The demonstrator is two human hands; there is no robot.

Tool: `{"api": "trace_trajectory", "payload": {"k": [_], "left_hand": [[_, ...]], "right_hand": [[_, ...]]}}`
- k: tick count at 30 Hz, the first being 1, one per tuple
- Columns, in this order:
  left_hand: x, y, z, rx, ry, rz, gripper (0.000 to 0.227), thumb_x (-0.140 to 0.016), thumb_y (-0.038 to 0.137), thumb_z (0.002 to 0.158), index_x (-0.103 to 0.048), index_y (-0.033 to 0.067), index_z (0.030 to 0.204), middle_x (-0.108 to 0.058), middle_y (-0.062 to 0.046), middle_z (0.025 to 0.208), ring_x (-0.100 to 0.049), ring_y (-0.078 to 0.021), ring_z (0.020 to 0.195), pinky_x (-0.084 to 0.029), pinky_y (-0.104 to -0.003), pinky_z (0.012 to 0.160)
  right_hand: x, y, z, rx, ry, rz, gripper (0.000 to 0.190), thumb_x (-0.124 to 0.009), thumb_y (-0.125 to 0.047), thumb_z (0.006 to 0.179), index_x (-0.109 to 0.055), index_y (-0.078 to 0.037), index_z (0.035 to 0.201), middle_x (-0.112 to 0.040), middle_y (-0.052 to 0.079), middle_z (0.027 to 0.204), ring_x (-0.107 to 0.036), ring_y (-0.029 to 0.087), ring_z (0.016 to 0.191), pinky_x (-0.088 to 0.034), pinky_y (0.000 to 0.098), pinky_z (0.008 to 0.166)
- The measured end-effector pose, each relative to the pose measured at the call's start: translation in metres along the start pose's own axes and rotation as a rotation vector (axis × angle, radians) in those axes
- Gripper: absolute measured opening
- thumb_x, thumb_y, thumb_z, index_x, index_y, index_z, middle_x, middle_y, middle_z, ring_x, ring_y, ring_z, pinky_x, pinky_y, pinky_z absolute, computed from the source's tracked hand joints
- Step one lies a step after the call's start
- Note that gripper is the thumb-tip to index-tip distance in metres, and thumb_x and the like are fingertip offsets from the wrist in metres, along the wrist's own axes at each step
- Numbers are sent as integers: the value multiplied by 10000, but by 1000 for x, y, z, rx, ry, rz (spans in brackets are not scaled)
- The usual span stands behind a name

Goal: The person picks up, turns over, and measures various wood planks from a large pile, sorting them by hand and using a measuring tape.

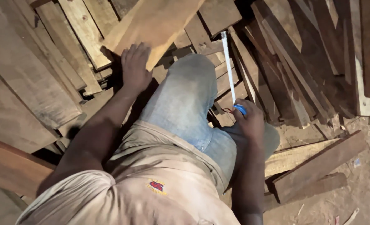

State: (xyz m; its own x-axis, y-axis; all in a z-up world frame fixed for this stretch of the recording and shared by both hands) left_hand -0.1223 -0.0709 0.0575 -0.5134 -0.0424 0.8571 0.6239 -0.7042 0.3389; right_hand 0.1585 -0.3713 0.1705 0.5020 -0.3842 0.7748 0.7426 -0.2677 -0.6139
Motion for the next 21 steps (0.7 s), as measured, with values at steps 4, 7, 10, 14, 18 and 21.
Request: {"api": "trace_trajectory", "payload": {"k": [4, 7, 10, 14, 18, 21], "left_hand": [[10, 6, 29, 221, 63, -353, 629, -783, 173, 918, -549, 80, 1495, -544, -193, 1512, -479, -397, 1397, -347, -498, 1168], [16, 4, 40, 299, 103, -483, 564, -776, 190, 960, -563, 77, 1470, -578, -203, 1464, -553, -382, 1349, -431, -444, 1146], [23, 6, 46, 276, 130, -507, 552, -786, 173, 957, -578, 57, 1455, -590, -210, 1448, -574, -372, 1331, -451, -429, 1120], [34, 12, 61, 378, 107, -739, 516, -737, 177, 980, -579, 68, 1460, -614, -163, 1431, -616, -273, 1292, -501, -371, 1063], [34, -2, 69, 725, 34, -912, 499, -684, 237, 955, -600, 125, 1434, -729, -84, 1243, -698, -191, 1018, -572, -328, 891], [24, -24, 58, 685, 138, -985, 481, -747, 228, 954, -623, 50, 1384, -730, -121, 1196, -686, -176, 996, -557, -325, 895]], "right_hand": [[-1, 3, -1, 15, -3, 11, 260, -737, -124, 867, -716, -38, 1111, -724, 151, 1078, -707, 346, 970, -551, 407, 850], [-2, 6, -1, 13, 9, 4, 257, -740, -119, 867, -719, -40, 1110, -724, 156, 1082, -705, 352, 967, -552, 411, 848], [-2, 9, -2, 3, 16, -1, 265, -737, -122, 874, -720, -40, 1125, -725, 158, 1092, -704, 357, 975, -552, 414, 855], [-3, 9, 0, 18, 13, -5, 267, -751, -139, 860, -720, -44, 1108, -726, 161, 1104, -705, 362, 998, -554, 415, 870], [-5, 9, 3, 9, -15, -25, 280, -744, -140, 864, -719, -43, 1126, -726, 164, 1125, -702, 365, 1012, -553, 416, 880], [-5, 8, 3, -8, -15, -32, 290, -737, -140, 865, -723, -48, 1139, -729, 158, 1123, -705, 360, 1002, -554, 415, 877]]}}
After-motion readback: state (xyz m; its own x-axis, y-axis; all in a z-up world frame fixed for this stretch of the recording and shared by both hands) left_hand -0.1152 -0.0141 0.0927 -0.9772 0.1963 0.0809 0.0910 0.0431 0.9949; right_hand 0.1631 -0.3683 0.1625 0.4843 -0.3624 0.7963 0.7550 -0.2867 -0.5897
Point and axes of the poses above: each hand's wrist, its own z-axis towards the middle knuckle, its own x-axis out of the back of the hand, y = z × x, the point moved 3 cm from there along z, towards the middle knuckle
